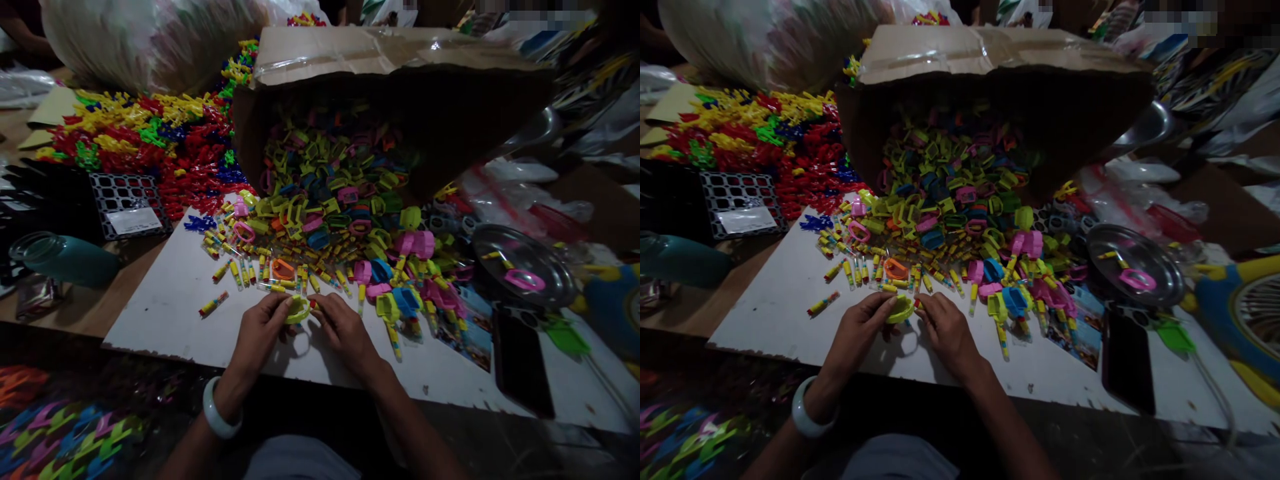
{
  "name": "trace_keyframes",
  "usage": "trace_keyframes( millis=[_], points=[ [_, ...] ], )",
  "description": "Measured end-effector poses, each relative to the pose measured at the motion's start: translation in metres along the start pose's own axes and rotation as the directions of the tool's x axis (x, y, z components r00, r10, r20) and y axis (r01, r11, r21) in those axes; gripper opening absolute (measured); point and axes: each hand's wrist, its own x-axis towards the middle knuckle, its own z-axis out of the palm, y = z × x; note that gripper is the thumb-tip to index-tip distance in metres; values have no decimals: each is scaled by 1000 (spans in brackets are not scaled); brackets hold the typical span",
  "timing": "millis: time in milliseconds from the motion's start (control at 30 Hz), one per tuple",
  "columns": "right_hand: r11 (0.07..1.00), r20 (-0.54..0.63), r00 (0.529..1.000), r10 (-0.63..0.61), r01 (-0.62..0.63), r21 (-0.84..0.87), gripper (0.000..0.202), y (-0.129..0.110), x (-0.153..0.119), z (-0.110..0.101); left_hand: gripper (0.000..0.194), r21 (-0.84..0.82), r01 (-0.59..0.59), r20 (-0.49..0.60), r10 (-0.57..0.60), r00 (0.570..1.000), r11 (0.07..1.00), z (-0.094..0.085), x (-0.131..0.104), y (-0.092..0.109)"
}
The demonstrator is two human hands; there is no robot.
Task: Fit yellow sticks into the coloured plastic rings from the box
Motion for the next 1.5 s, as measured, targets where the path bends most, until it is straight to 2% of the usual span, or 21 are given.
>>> trace_keyframes(
  millis=[100,233,433,700,867,967,1033,1100,1133,1167,1200,1233,1267,1300,1333,1367,1433,1500],
  points=[
    [1000,-6,1000,4,-4,6,28,-2,1,0,36,12,8,6,-8,1000,1000,0,1,0],
    [1000,51,999,-2,4,-28,31,-1,1,-2,37,12,24,0,-24,1000,1000,0,0,-1],
    [974,101,991,-91,110,-199,29,-5,-3,-5,38,-33,133,5,-132,991,991,2,-2,0],
    [905,118,971,-206,235,-355,30,-5,0,-4,31,227,142,28,-153,988,963,-2,-3,0],
    [847,133,953,-273,304,-436,31,-1,-6,9,28,258,198,71,-222,972,946,2,0,2],
    [862,122,958,-257,285,-420,30,1,-14,5,37,211,203,115,-231,966,956,7,0,3],
    [889,51,970,-236,237,-391,24,3,-19,-12,46,140,158,161,-179,970,978,6,-1,5],
    [896,-125,972,-199,129,-426,17,7,-23,-39,51,96,71,121,-82,989,993,0,2,7],
    [877,-259,953,-160,17,-480,20,9,-23,-53,50,121,10,55,-16,998,993,-5,5,7],
    [831,-389,912,-128,-116,-544,31,10,-22,-65,46,191,-69,-27,75,997,979,-9,11,7],
    [779,-498,859,-119,-230,-583,45,11,-18,-74,41,303,-155,-95,192,977,940,-14,18,7],
    [746,-565,817,-116,-304,-593,52,12,-13,-77,36,432,-239,-128,321,938,870,-17,27,6],
    [749,-585,803,-112,-318,-581,50,12,-7,-74,33,552,-310,-110,436,893,774,-19,38,5],
    [789,-567,817,-100,-282,-546,40,11,2,-66,34,650,-358,-63,516,854,671,-20,48,3],
    [845,-513,855,-78,-216,-489,25,11,11,-53,33,724,-379,-8,556,831,576,-19,59,1],
    [901,-428,902,-47,-147,-408,19,11,22,-37,30,774,-388,36,577,816,501,-17,69,0],
    [909,-303,953,15,-139,-393,21,14,42,-2,21,818,-403,87,605,792,410,-13,83,-2],
    [852,-226,967,119,-216,-476,16,19,58,25,17,824,-426,102,640,761,375,-12,88,-1]
  ],
)
